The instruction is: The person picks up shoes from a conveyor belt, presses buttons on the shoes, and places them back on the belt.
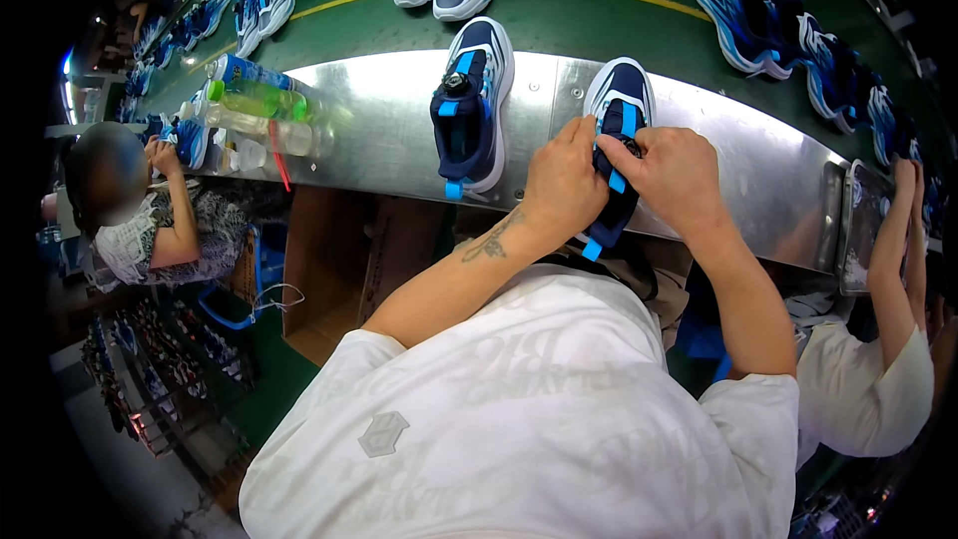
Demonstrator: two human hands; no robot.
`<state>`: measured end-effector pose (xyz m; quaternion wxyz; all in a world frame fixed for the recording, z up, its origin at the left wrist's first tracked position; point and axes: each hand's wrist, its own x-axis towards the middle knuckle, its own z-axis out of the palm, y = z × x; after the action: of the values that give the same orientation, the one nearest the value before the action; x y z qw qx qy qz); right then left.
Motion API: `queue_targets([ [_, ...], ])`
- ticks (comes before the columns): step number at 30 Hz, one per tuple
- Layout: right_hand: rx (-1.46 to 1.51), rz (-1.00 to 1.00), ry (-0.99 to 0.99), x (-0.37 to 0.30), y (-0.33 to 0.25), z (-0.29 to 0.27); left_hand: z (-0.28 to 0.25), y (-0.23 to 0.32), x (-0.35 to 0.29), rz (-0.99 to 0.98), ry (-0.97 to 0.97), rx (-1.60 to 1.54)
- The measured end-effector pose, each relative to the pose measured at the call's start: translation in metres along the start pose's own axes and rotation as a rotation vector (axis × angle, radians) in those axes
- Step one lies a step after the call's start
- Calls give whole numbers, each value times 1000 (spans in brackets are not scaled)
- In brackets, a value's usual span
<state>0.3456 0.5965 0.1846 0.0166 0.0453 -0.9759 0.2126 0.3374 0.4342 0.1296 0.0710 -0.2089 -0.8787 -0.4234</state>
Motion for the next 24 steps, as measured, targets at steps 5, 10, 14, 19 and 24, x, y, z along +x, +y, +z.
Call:
queue_targets([
  [5,20,41,46,-6,-7,-4,1,-3,4,3,-34,-32],
  [10,127,-108,15,-45,-20,-29,-9,-5,9,-100,-140,-135],
  [14,205,-453,-17,-75,-38,-7,-33,-6,8,-272,-316,-318],
  [19,117,-503,-23,-65,-26,31,-60,1,10,-119,-303,-196],
  [24,-56,-653,-179,-39,-34,30,-138,-5,21,46,420,-362],
])
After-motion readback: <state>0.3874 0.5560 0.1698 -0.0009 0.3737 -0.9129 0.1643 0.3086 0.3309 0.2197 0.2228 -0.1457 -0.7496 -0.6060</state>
